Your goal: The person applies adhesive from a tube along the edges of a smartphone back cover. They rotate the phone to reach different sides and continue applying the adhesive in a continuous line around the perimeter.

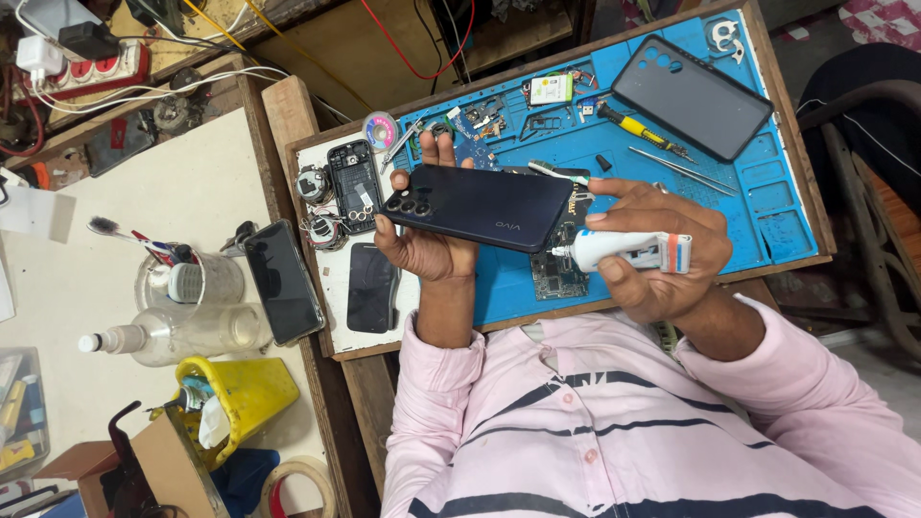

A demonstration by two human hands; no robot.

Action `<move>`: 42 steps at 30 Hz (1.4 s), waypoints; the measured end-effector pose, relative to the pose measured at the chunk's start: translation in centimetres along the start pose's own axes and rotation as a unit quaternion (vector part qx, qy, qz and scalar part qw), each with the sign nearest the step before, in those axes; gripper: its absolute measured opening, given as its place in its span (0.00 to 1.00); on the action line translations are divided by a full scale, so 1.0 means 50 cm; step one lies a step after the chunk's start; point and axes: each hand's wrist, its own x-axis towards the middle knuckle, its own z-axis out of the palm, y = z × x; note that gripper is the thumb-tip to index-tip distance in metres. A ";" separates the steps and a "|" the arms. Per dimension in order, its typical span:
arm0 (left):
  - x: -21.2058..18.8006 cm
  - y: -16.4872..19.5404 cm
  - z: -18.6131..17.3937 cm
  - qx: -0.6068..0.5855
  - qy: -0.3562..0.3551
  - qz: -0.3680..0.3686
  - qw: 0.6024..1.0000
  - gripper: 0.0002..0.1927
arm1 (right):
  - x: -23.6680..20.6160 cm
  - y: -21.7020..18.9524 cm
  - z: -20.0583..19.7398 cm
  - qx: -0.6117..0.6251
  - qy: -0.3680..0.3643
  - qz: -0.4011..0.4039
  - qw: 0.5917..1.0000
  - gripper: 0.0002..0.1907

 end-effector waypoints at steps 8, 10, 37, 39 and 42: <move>-0.003 -0.001 0.000 0.004 0.002 0.000 1.000 0.21 | -0.003 0.005 0.001 0.004 0.001 -0.002 1.000 0.17; -0.003 0.000 -0.001 0.006 0.003 0.001 1.000 0.21 | -0.005 0.007 -0.001 0.001 0.000 -0.001 1.000 0.17; 0.006 0.039 -0.012 0.029 0.004 0.015 0.999 0.20 | 0.000 0.199 -0.188 -0.093 -0.179 0.445 0.873 0.17; 0.002 0.043 -0.019 0.048 0.005 0.021 0.999 0.20 | 0.014 0.250 -0.205 -0.173 -0.283 0.506 0.796 0.19; 0.022 0.045 -0.019 0.057 0.012 0.021 0.998 0.20 | 0.072 0.305 -0.183 -0.353 -0.437 0.452 0.693 0.25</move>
